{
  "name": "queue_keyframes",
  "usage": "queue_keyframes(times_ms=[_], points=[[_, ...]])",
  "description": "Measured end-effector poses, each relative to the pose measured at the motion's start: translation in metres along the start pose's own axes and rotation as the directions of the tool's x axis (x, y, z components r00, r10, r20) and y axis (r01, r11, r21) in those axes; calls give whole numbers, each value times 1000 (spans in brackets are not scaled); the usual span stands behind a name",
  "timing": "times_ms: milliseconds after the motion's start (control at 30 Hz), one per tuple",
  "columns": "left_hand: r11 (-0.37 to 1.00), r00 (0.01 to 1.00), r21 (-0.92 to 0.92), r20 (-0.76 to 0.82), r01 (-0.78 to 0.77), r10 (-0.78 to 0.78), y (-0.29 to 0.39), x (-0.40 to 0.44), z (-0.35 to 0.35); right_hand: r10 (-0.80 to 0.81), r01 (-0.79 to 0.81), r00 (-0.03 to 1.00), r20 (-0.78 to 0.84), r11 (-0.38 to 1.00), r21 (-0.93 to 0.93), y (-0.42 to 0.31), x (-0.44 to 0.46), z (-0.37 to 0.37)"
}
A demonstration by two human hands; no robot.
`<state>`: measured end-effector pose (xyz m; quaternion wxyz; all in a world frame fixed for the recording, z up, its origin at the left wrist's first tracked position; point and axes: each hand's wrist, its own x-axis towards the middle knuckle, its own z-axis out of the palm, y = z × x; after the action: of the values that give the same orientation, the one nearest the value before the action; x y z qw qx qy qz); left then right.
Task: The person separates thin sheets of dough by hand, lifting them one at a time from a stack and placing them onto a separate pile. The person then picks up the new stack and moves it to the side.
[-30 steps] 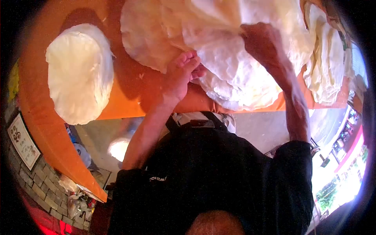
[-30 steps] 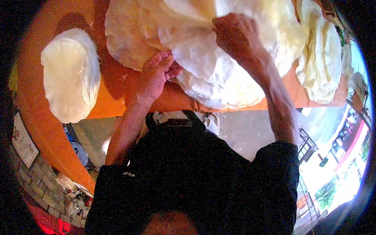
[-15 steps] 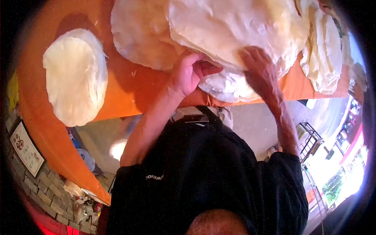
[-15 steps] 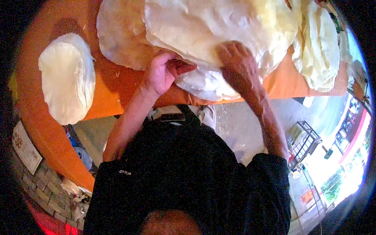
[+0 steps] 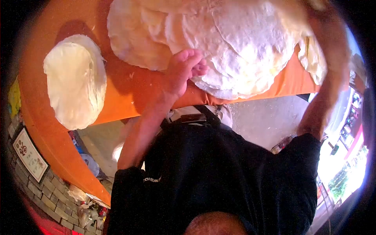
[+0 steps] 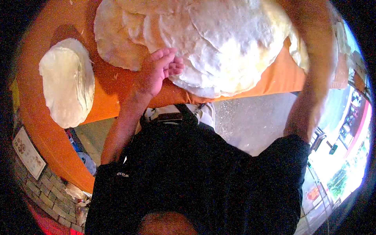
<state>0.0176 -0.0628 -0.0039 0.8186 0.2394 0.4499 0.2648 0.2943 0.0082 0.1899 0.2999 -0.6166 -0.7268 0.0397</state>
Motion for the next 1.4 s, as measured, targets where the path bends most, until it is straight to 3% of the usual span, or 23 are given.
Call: queue_keyframes(times_ms=[100, 200, 233, 267, 333, 400, 467, 567, 600, 633, 667, 700, 733, 800, 833, 933, 1000, 1133, 1200, 1267, 1400], points=[[1000, 997, 3, -80, 16, -15, -7, -9, 3, 50, -37, 996, 72, 985, -168, -3, -13, -6], [999, 998, 0, -38, 47, -47, -2, -10, 13, 125, -69, 982, 142, 935, -347, -21, -40, -3], [999, 999, -13, 0, 38, -38, -1, -9, 18, 92, 31, 962, 257, 899, -437, 5, -45, 20], [999, 999, -25, 34, 26, -26, 0, -6, 24, 182, 58, 898, 401, 855, -516, 11, -50, 41], [998, 996, -48, 81, 46, -42, -6, 2, 36, 225, -32, 841, 491, 928, -371, 43, -62, 69], [993, 990, -69, 112, 97, -89, -16, 22, 52, 263, -76, 861, 436, 913, -400, 60, -50, 58], [989, 993, -123, 92, 86, -75, -20, 27, 66, 263, -111, 931, 254, 865, -489, 67, -23, 11], [985, 993, -166, 110, 49, -31, -25, 47, 78, 76, -88, 996, -45, 877, -472, 46, -4, -56], [983, 994, -175, 99, 54, -37, -28, 47, 80, 140, -139, 989, -41, 808, -572, 35, -9, -58], [981, 995, -183, 86, 56, -40, -30, 48, 82, 285, -186, 958, -24, 555, -811, 29, -17, -49], [980, 997, -191, 71, 52, -39, -29, 50, 83, 325, -160, 925, 198, 804, -572, 13, -35, -43], [982, 998, -186, 58, 34, -23, -27, 50, 85, 322, -109, 928, 188, 716, -690, 33, -53, -11], [983, 999, -183, 40, 18, -11, -26, 48, 88, -141, 197, 978, 156, 871, -449, 55, -75, 19], [982, 1000, -189, 10, 10, -8, -30, 46, 91, 21, 120, 957, 291, 879, -461, 90, -125, 80], [981, 1000, -195, 7, 10, -9, -30, 48, 93, 89, 77, 911, 403, 923, -377, 99, -143, 95], [983, 998, -179, 48, 39, -31, -31, 57, 97, 184, -57, 927, 327, 931, -362, 74, -150, 91], [989, 996, -139, 77, 56, -45, -29, 62, 103, 175, -56, 933, 313, 934, -353, 74, -152, 85], [963, 991, -243, 91, 119, -99, -37, 70, 101, 206, -117, 956, 211, 922, -369, 63, -127, 71], [963, 991, -248, 112, 104, -78, -28, 73, 100, 100, 4, 963, 252, 923, -384, 66, -143, 81], [973, 999, -229, 39, 34, -25, -25, 68, 102, 90, 4, 958, 273, 946, -324, 66, -168, 102], [970, 995, -237, 98, 54, -32, -32, 76, 92, 140, -72, 960, 242, 960, -270, 68, -162, 90]])
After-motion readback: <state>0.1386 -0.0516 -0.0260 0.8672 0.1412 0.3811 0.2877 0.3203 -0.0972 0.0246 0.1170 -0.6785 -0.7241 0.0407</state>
